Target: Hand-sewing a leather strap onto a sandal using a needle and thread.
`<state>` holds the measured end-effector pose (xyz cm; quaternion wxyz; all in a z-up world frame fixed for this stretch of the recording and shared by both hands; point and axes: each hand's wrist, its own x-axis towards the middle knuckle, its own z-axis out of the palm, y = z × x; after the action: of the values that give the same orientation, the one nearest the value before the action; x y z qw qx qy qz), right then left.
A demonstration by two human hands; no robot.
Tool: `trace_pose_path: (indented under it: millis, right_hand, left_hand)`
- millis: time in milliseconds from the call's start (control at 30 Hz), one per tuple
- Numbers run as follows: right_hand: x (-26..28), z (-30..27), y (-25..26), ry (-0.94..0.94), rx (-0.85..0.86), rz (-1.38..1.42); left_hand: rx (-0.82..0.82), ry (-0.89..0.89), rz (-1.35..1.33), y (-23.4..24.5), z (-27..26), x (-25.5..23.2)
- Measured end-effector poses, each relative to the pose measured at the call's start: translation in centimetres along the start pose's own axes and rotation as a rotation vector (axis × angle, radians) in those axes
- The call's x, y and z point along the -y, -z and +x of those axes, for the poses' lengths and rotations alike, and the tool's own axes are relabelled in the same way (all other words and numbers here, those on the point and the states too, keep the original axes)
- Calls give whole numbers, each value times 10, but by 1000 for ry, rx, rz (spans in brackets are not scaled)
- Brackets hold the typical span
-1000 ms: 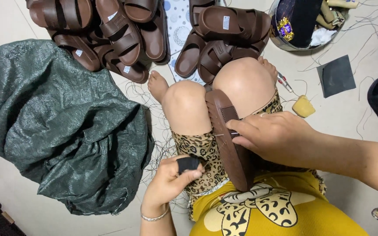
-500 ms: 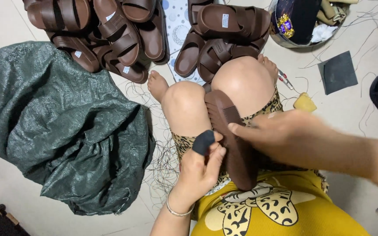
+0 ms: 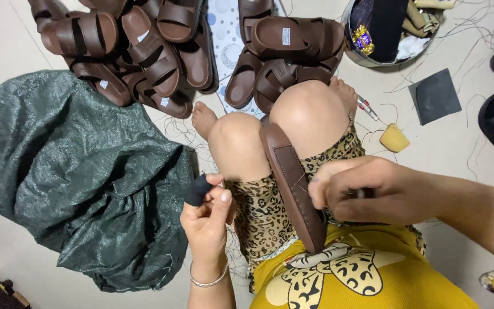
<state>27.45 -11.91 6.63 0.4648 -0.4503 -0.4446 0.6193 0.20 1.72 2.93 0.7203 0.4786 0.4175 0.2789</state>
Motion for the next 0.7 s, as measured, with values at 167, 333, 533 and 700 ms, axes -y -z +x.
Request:
trace_pose_path:
  millis: [167, 333, 533, 700]
  right_hand:
    - [-27, -5, -2, -188, -110, -804]
    - [-16, 0, -14, 27, -99, -411]
    - [-6, -5, -3, -260, -235, -168]
    - [-28, 11, -21, -706, -110, -596]
  left_hand:
    - [-64, 44, 24, 4, -2, 18]
    - [16, 28, 48, 2, -2, 16]
    - [0, 42, -29, 5, -1, 24]
    - [22, 75, 8, 0, -2, 27]
